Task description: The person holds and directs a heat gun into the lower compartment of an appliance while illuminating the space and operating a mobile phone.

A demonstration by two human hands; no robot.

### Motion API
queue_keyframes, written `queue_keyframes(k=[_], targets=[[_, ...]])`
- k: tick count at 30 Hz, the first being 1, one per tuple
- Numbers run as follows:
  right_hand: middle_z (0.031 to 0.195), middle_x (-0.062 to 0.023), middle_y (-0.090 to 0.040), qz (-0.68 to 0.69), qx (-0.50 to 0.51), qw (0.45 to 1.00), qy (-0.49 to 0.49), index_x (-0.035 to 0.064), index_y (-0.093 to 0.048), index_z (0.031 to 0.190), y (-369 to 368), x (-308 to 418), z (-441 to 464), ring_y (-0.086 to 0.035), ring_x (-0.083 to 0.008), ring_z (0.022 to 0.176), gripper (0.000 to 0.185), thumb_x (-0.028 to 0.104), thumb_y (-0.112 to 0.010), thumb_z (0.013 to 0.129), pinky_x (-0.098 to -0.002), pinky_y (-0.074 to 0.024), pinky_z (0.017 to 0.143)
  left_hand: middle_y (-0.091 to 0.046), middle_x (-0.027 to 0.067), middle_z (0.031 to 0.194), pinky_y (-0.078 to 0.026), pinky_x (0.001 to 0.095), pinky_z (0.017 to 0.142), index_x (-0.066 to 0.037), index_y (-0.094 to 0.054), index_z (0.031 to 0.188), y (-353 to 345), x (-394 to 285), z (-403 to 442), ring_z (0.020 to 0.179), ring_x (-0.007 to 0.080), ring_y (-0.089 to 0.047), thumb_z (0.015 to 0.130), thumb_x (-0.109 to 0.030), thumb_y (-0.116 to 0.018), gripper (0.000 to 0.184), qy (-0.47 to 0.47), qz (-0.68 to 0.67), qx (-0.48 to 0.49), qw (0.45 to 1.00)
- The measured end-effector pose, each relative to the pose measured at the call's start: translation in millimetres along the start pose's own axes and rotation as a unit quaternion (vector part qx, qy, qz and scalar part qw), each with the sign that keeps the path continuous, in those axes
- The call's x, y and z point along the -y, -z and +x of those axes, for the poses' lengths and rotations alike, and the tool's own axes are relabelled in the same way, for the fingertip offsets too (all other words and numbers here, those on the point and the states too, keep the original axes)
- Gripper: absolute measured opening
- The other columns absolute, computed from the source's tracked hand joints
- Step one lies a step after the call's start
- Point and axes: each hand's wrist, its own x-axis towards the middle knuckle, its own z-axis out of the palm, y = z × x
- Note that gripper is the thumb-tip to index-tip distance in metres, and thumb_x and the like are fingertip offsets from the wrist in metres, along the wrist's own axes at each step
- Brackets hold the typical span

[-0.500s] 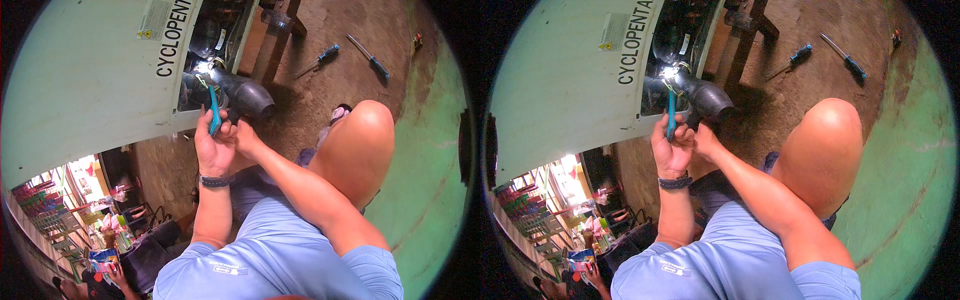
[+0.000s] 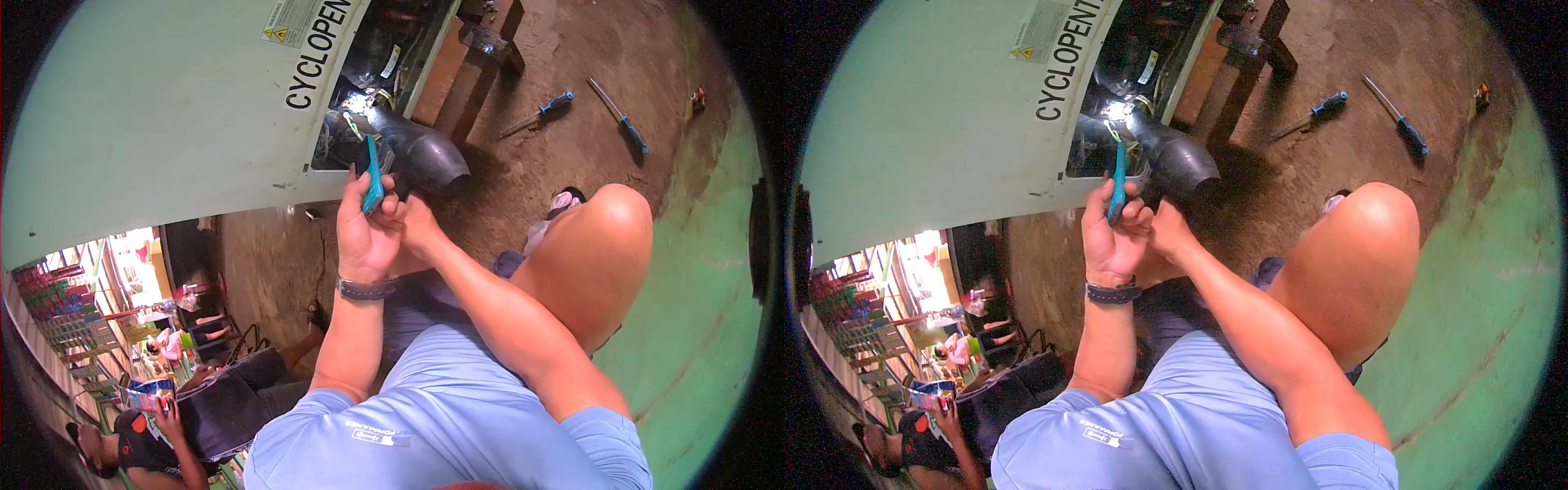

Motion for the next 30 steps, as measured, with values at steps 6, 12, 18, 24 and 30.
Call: queue_keyframes(k=[6, 12, 18, 24, 30], targets=[[0.11, -0.0063, -0.068, -0.043, -0.056, 0.996, -0.061, 0.0059, -0.061, 0.125, -1.4, 3.5, 1.0, -0.066, -0.0162, 0.097, 0.03, 0.007, -0.053, 0.096, -0.0338, -0.055, 0.088, -0.067, 0.0085, 0.091, -0.047, 0.029, 0.057, -0.021, -0.049, 0.13, -2.1, 0.0, -1.3, 0.064, 0.0138, -0.058, 0.099, -0.018, -0.059, 0.032, 0.002, -0.01, -0.009, 1.0], [0.112, -0.0056, -0.068, 0.11, -0.06, 0.989, -0.085, 0.0058, -0.061, 0.128, -0.6, -4.3, 3.6, -0.066, -0.0169, 0.101, 0.032, 0.007, -0.051, 0.097, -0.0352, -0.0534, 0.093, -0.067, 0.0089, 0.091, -0.048, 0.0293, 0.058, -0.021, -0.048, 0.132, -1.3, -2.2, -1.5, 0.064, 0.0142, -0.058, 0.1, -0.018, -0.059, 0.034, 0.001, -0.015, -0.004, 1.0], [0.11, -0.0042, -0.069, 0.138, 0.016, 0.987, -0.076, 0.0073, -0.062, 0.127, 6.0, -2.7, 5.3, -0.065, -0.0155, 0.103, 0.04, 0.002, -0.064, 0.088, -0.033, -0.052, 0.094, -0.067, 0.0093, 0.09, -0.05, 0.0297, 0.058, -0.017, -0.05, 0.129, -1.3, -3.8, -3.2, 0.064, 0.015, -0.06, 0.1, -0.019, -0.059, 0.031, -0.015, -0.001, 0.008, 1.0], [0.099, -0.0019, -0.07, 0.239, 0.042, 0.969, -0.05, 0.0088, -0.062, 0.125, 8.7, -14.8, 14.1, -0.068, -0.016, 0.091, 0.045, 0.0, -0.068, 0.082, -0.0311, -0.0538, 0.088, -0.07, 0.0098, 0.089, -0.044, 0.0283, 0.058, -0.008, -0.059, 0.104, -5.5, -5.6, -5.4, 0.062, 0.014, -0.059, 0.098, -0.02, -0.061, 0.013, -0.017, 0.006, -0.012, 1.0], [0.097, -0.0032, -0.07, 0.22, 0.052, 0.972, -0.065, 0.0062, -0.06, 0.122, 7.8, -5.7, 11.9, -0.068, -0.0162, 0.09, 0.043, -0.002, -0.067, 0.081, -0.0306, -0.0541, 0.087, -0.069, 0.0086, 0.088, -0.044, 0.0284, 0.057, -0.009, -0.059, 0.107, -6.1, -5.3, -6.4, 0.062, 0.0139, -0.058, 0.097, -0.019, -0.061, 0.014, -0.019, 0.002, -0.011, 1.0]])
